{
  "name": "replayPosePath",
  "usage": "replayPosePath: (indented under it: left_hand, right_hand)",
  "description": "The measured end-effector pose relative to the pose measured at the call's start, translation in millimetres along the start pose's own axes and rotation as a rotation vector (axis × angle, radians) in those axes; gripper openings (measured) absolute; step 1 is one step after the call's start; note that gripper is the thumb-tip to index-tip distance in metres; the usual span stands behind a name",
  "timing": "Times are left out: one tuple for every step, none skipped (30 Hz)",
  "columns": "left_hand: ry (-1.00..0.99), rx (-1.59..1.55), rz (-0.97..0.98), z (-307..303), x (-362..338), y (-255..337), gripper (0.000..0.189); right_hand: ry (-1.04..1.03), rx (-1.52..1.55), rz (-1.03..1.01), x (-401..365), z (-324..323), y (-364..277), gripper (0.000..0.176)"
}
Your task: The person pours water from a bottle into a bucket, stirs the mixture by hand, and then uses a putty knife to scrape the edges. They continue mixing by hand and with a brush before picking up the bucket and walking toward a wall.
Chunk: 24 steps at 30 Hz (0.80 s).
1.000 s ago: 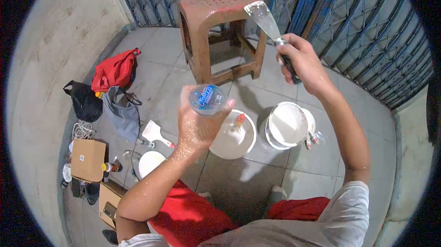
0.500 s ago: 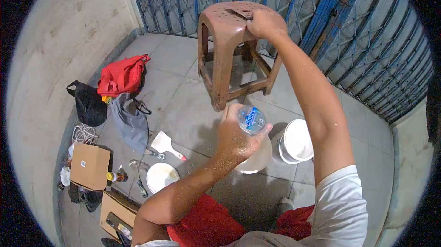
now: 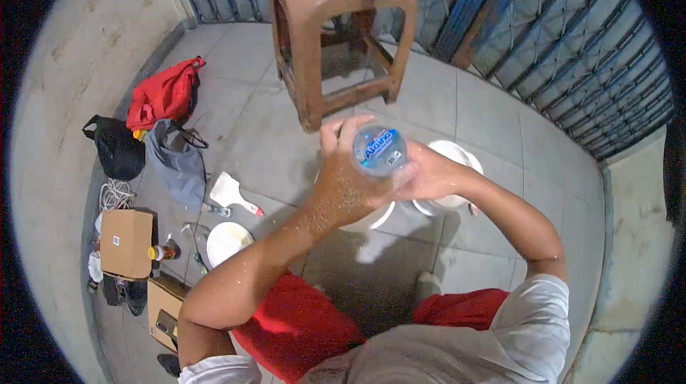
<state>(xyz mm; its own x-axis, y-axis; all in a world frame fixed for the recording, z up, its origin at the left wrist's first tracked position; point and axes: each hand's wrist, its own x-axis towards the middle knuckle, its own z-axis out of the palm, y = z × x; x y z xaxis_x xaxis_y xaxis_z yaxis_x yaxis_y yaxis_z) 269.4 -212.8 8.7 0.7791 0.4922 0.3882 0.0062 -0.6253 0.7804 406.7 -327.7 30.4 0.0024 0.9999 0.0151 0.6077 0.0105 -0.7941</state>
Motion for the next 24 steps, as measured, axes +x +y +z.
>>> replayPosePath:
  left_hand:
    - [-0.041,-0.048,-0.018,5,-1,0,0.084]
    - [-0.078,-0.095,-0.034,9,-2,0,0.089]
    - [-0.077,-0.177,-0.046,16,-3,-6,0.101]
    - [-0.085,-0.176,-0.058,15,-3,-10,0.101]
    - [-0.190,-0.050,-0.051,8,-1,-9,0.100]
    - [-0.293,0.078,-0.040,-3,0,-6,0.100]
    - [-0.441,0.191,-0.167,-19,-1,0,0.101]
    - [-0.445,0.194,-0.173,-31,0,6,0.101]
    - [-0.560,0.444,-0.238,-42,3,12,0.098]
    - [-0.671,0.695,-0.302,-50,5,13,0.096]
    - [-0.671,0.699,-0.305,-54,6,0,0.096]
    - [-0.563,0.689,-0.352,-54,6,-16,0.089]
    - [-0.456,0.678,-0.397,-53,5,-28,0.082]
    - [-0.458,0.681,-0.398,-52,5,-28,0.082]
    - [-0.425,0.655,-0.367,-51,5,-28,0.074]
    - [-0.391,0.628,-0.335,-50,5,-27,0.066]
    - [-0.393,0.629,-0.334,-49,4,-28,0.066]
    - [-0.388,0.626,-0.288,-47,3,-29,0.063]
    - [-0.383,0.622,-0.242,-46,3,-29,0.059]
    - [-0.383,0.621,-0.243,-45,3,-27,0.059]
    - [-0.366,0.620,-0.249,-44,3,-24,0.058]
    - [-0.348,0.619,-0.254,-45,3,-22,0.058]
    - [-0.346,0.618,-0.256,-45,3,-24,0.058]
    - [-0.328,0.625,-0.227,-46,2,-26,0.058]
  right_hand:
    - [0.043,0.145,-0.010,-2,6,15,0.064]
    - [0.087,0.287,-0.023,-3,10,20,0.064]
    - [0.189,0.306,-0.074,-5,12,21,0.066]
    - [0.188,0.319,-0.067,-8,12,21,0.066]
    - [0.171,0.383,0.003,-9,7,11,0.065]
    - [0.154,0.443,0.071,-10,2,8,0.065]
    - [0.208,0.266,0.049,-11,0,11,0.067]
    - [0.207,0.274,0.049,-13,-2,18,0.067]
    - [0.214,0.122,0.057,-16,-2,26,0.065]
    - [0.221,-0.032,0.063,-19,-3,33,0.063]
    - [0.221,-0.028,0.060,-20,-3,37,0.063]
    - [0.191,-0.111,0.119,-21,-3,40,0.060]
    - [0.161,-0.193,0.178,-23,-1,42,0.057]
    - [0.163,-0.188,0.178,-25,1,46,0.057]
    - [0.160,-0.261,0.163,-27,2,49,0.054]
    - [0.157,-0.333,0.150,-29,4,51,0.052]
    - [0.158,-0.332,0.150,-30,5,51,0.052]
    - [0.144,-0.352,0.155,-30,6,52,0.053]
    - [0.130,-0.374,0.160,-30,7,51,0.053]
    - [0.129,-0.374,0.160,-31,8,51,0.053]
    - [0.109,-0.384,0.168,-31,9,50,0.054]
    - [0.088,-0.394,0.176,-31,9,49,0.054]
    - [0.086,-0.395,0.175,-31,10,48,0.054]
    - [0.071,-0.413,0.200,-31,10,47,0.055]
